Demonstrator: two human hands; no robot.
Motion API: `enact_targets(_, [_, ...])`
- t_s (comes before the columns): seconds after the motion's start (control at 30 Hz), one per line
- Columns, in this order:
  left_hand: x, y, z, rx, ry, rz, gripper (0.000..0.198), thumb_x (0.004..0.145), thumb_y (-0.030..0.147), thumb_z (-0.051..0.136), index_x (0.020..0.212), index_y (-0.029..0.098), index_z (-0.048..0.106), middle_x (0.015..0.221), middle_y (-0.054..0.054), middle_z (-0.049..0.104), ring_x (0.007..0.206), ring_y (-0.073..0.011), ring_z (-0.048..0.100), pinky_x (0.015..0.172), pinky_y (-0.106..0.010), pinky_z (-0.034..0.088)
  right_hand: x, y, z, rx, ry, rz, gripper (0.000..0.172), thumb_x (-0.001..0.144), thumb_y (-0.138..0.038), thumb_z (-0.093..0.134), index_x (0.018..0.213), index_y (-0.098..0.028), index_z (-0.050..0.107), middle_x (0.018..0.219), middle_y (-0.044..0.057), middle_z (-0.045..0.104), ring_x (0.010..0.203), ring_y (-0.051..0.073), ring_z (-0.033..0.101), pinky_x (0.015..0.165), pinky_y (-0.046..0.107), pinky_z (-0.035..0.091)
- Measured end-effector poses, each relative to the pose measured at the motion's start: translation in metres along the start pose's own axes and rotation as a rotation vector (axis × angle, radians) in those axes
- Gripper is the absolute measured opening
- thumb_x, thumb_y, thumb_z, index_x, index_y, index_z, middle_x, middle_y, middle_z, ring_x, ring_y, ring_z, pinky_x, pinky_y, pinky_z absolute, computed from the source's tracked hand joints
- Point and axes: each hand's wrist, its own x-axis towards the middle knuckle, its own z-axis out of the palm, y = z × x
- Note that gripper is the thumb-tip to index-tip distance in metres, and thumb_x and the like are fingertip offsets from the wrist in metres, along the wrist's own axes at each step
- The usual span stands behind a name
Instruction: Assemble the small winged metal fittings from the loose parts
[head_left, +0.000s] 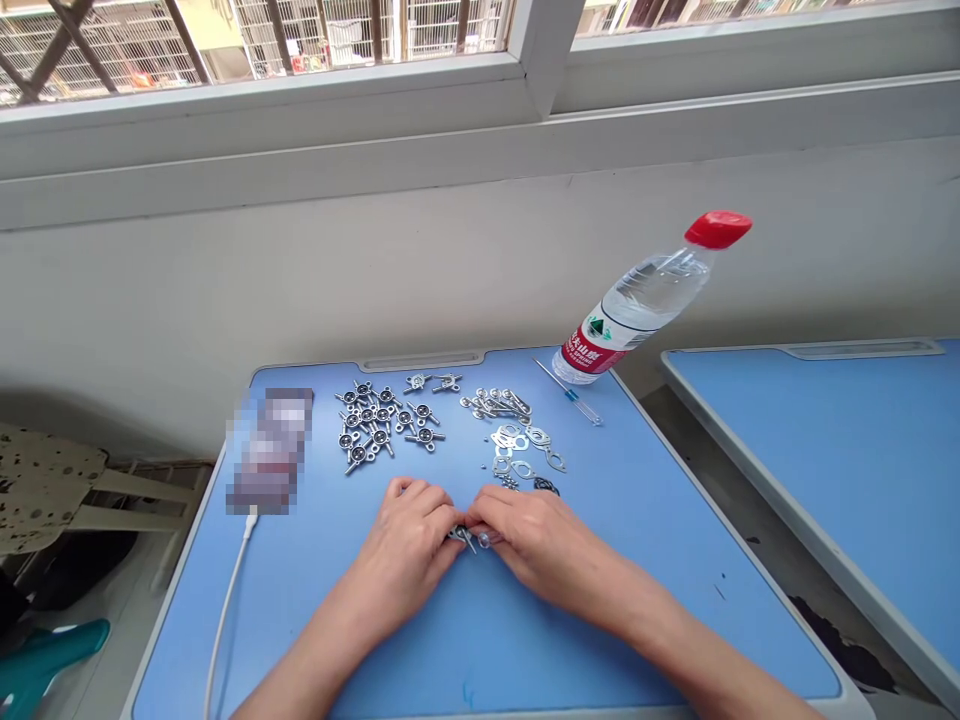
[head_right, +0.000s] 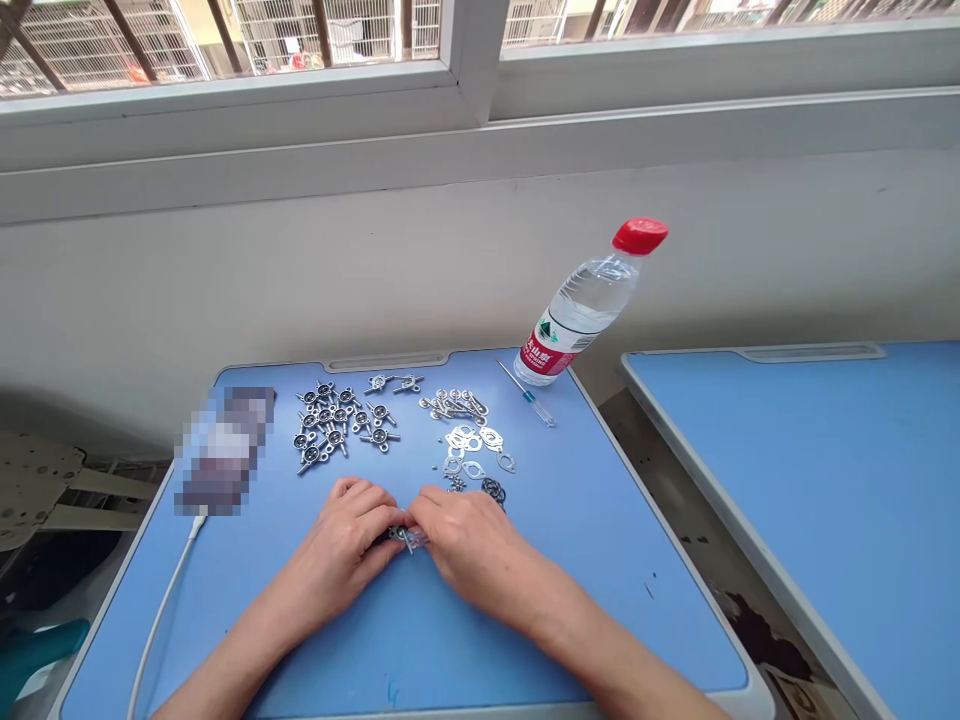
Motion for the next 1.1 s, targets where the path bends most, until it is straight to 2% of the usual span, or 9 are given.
enact_targets(0.17, [0.001, 0.001, -0.002, 0.006, -0.014, 0.003, 0.009, 0.089, 0.013, 0.061, 0.097, 0.018, 0.063, 0.089, -0.002, 0.063, 0.083, -0.0188, 0.054, 0.081, -0.037, 0.038, 0.003, 0.001, -0.008, 0.249, -0.039, 0.173, 0.015, 0.081, -0.005, 0.053, 0.084, -0.019, 0.057, 0.076, 0.000, 0.066, 0.061, 0.014, 0.056, 0.055, 0.025, 0.034])
enact_targets(0.27, [0.001, 0.002, -0.003, 0.009, -0.014, 0.009, 0.009, 0.089, 0.014, 0.062, 0.097, 0.018, 0.062, 0.089, -0.002, 0.063, 0.084, -0.0190, 0.054, 0.082, -0.037, 0.038, 0.005, 0.001, -0.022, 0.387, -0.026, 0.248, 0.002, 0.087, -0.018, 0.056, 0.087, -0.020, 0.055, 0.082, 0.001, 0.065, 0.067, 0.015, 0.056, 0.061, 0.026, 0.040])
enact_targets(0.43, [0.002, 0.001, -0.004, -0.009, -0.006, 0.011, 0.013, 0.088, 0.013, 0.063, 0.099, 0.018, 0.062, 0.091, -0.002, 0.063, 0.085, -0.0193, 0.055, 0.083, -0.038, 0.039, 0.005, 0.000, -0.044, 0.567, 0.054, 0.365, 0.025, 0.098, -0.035, 0.039, 0.083, -0.021, 0.054, 0.080, 0.002, 0.058, 0.069, 0.015, 0.051, 0.062, 0.027, 0.041])
enact_targets(0.57, [0.001, 0.000, -0.004, -0.021, -0.004, 0.015, 0.013, 0.088, 0.012, 0.062, 0.100, 0.018, 0.062, 0.091, -0.003, 0.063, 0.086, -0.0194, 0.056, 0.084, -0.039, 0.039, 0.005, 0.000, -0.046, 0.744, 0.129, 0.420, 0.039, 0.101, -0.042, 0.030, 0.077, -0.020, 0.053, 0.076, 0.002, 0.053, 0.068, 0.015, 0.049, 0.063, 0.028, 0.042])
enact_targets(0.7, [0.002, -0.002, -0.004, -0.015, 0.007, 0.028, 0.012, 0.088, 0.013, 0.062, 0.099, 0.019, 0.062, 0.090, -0.003, 0.063, 0.086, -0.0197, 0.056, 0.083, -0.038, 0.040, 0.006, 0.001, -0.041, 0.818, 0.172, 0.403, 0.039, 0.100, -0.044, 0.032, 0.077, -0.020, 0.052, 0.077, 0.002, 0.051, 0.068, 0.014, 0.048, 0.061, 0.027, 0.041])
enact_targets(0.83, [0.003, -0.002, -0.003, -0.014, 0.010, 0.029, 0.014, 0.087, 0.013, 0.062, 0.099, 0.020, 0.062, 0.091, -0.003, 0.064, 0.087, -0.0198, 0.056, 0.083, -0.038, 0.041, 0.007, -0.001, -0.035, 0.908, 0.133, 0.336, 0.029, 0.099, -0.039, 0.038, 0.082, -0.019, 0.051, 0.073, -0.001, 0.049, 0.056, 0.010, 0.048, 0.056, 0.025, 0.042])
enact_targets(1.1, [0.003, 0.001, -0.006, -0.007, 0.002, 0.019, 0.013, 0.088, 0.015, 0.060, 0.099, 0.021, 0.063, 0.091, -0.003, 0.065, 0.086, -0.0192, 0.057, 0.083, -0.037, 0.042, 0.009, -0.007, -0.034, 0.750, 0.172, 0.157, 0.015, 0.094, -0.022, 0.040, 0.084, -0.020, 0.051, 0.077, 0.001, 0.054, 0.064, 0.013, 0.049, 0.060, 0.026, 0.042])
